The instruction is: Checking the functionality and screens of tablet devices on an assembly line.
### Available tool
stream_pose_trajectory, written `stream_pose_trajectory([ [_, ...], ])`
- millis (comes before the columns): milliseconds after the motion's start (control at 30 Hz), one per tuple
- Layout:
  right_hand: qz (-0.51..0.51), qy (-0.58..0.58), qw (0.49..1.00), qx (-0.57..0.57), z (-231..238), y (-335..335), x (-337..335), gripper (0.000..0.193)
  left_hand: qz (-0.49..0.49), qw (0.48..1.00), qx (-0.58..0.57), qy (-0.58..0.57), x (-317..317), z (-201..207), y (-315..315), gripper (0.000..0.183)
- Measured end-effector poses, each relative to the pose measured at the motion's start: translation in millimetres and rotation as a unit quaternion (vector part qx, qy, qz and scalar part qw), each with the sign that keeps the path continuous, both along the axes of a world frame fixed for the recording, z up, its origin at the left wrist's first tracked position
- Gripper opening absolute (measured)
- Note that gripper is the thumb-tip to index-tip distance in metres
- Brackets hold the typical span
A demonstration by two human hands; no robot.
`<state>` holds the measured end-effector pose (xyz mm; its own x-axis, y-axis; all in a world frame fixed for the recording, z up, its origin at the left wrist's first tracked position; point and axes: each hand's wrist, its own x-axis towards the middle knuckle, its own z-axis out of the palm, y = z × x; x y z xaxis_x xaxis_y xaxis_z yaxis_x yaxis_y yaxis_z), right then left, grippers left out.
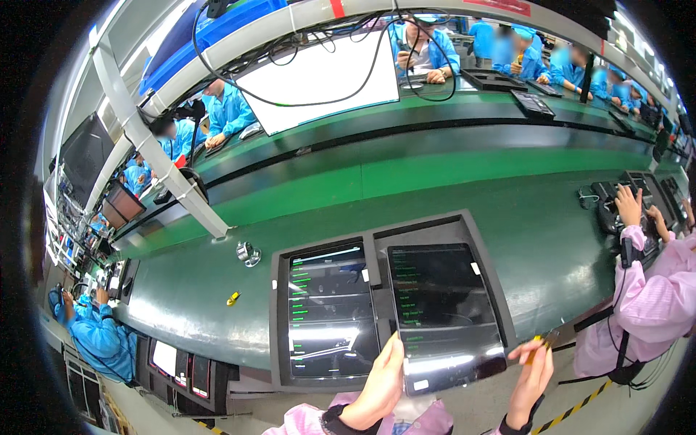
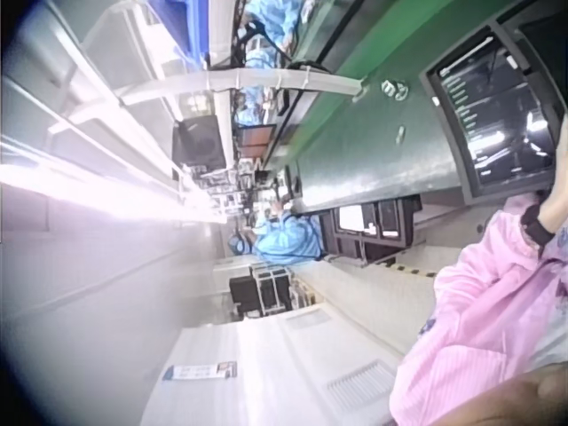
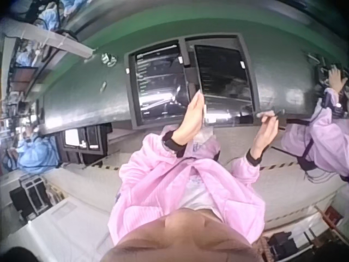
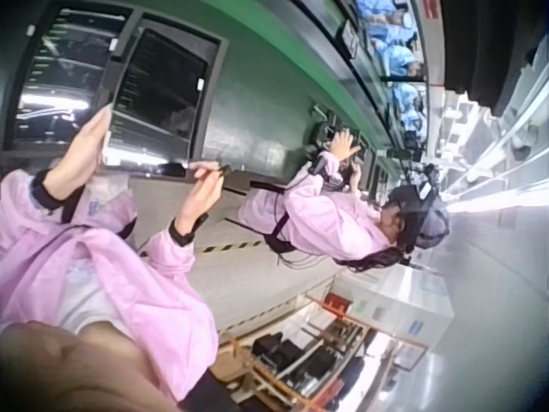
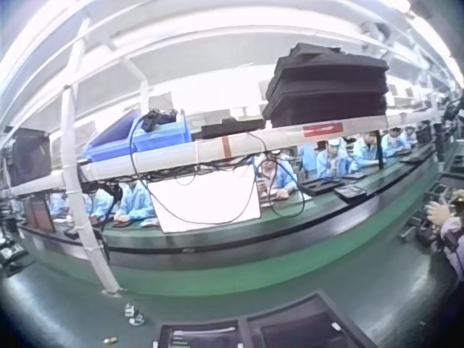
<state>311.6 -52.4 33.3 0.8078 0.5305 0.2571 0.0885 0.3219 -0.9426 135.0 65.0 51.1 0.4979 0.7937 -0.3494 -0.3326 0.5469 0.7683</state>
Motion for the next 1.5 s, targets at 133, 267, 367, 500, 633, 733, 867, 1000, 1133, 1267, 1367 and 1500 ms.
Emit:
stream_pose_trajectory([
  [133, -0.004, 0.034, 0.999, 0.001, -22.6, -17.1, -38.8, 0.027, -0.142, 0.985, -0.095, 0.011, -30.9, 16.5, -6.8, 0.051],
  [267, -0.085, -0.013, 0.993, 0.082, -50.9, -30.1, -78.1, 0.029, -0.163, 0.984, -0.063, 0.024, -65.3, 47.2, -16.9, 0.045],
  [367, -0.023, 0.009, 0.991, 0.133, -68.7, -36.2, -113.0, 0.026, -0.315, 0.904, 0.252, 0.14, -97.5, 64.3, 19.0, 0.049],
  [500, 0.102, -0.068, 0.983, -0.136, -62.6, -50.5, -143.1, 0.035, -0.269, 0.669, 0.611, 0.327, -108.4, 63.5, 91.1, 0.034],
  [633, 0.222, -0.161, 0.961, -0.025, -36.3, -36.8, -131.4, 0.026, -0.318, 0.544, 0.685, 0.365, -94.7, 45.3, 140.1, 0.032],
  [733, 0.098, -0.17, 0.975, -0.101, -11.5, -13.0, -105.4, 0.031, -0.369, 0.472, 0.716, 0.359, -82.4, 34.2, 155.6, 0.035],
  [867, 0.194, -0.378, 0.88, -0.211, 28.0, 8.8, -44.8, 0.008, -0.385, 0.432, 0.752, 0.316, -72.5, 30.5, 168.7, 0.035],
  [1000, 0.239, -0.455, 0.825, -0.234, 34.8, 45.0, -30.7, 0.006, -0.393, 0.412, 0.77, 0.288, -63.8, 26.4, 172.2, 0.036],
  [1133, 0.224, -0.446, 0.834, -0.235, 30.9, 68.7, -21.6, 0.008, -0.396, 0.414, 0.782, 0.246, -56.4, 17.6, 171.9, 0.04],
  [1267, 0.185, -0.432, 0.853, -0.228, 27.2, 78.0, -16.9, 0.009, -0.417, 0.408, 0.775, 0.245, -56.0, 16.1, 172.0, 0.039],
  [1367, 0.212, -0.381, 0.868, -0.239, 29.9, 76.4, -16.1, 0.012, -0.415, 0.405, 0.78, 0.235, -51.3, 18.4, 170.1, 0.036],
  [1500, 0.203, -0.317, 0.897, -0.234, 37.1, 54.5, -26.9, 0.013, -0.435, 0.38, 0.778, 0.245, -37.2, 23.7, 170.0, 0.033],
])
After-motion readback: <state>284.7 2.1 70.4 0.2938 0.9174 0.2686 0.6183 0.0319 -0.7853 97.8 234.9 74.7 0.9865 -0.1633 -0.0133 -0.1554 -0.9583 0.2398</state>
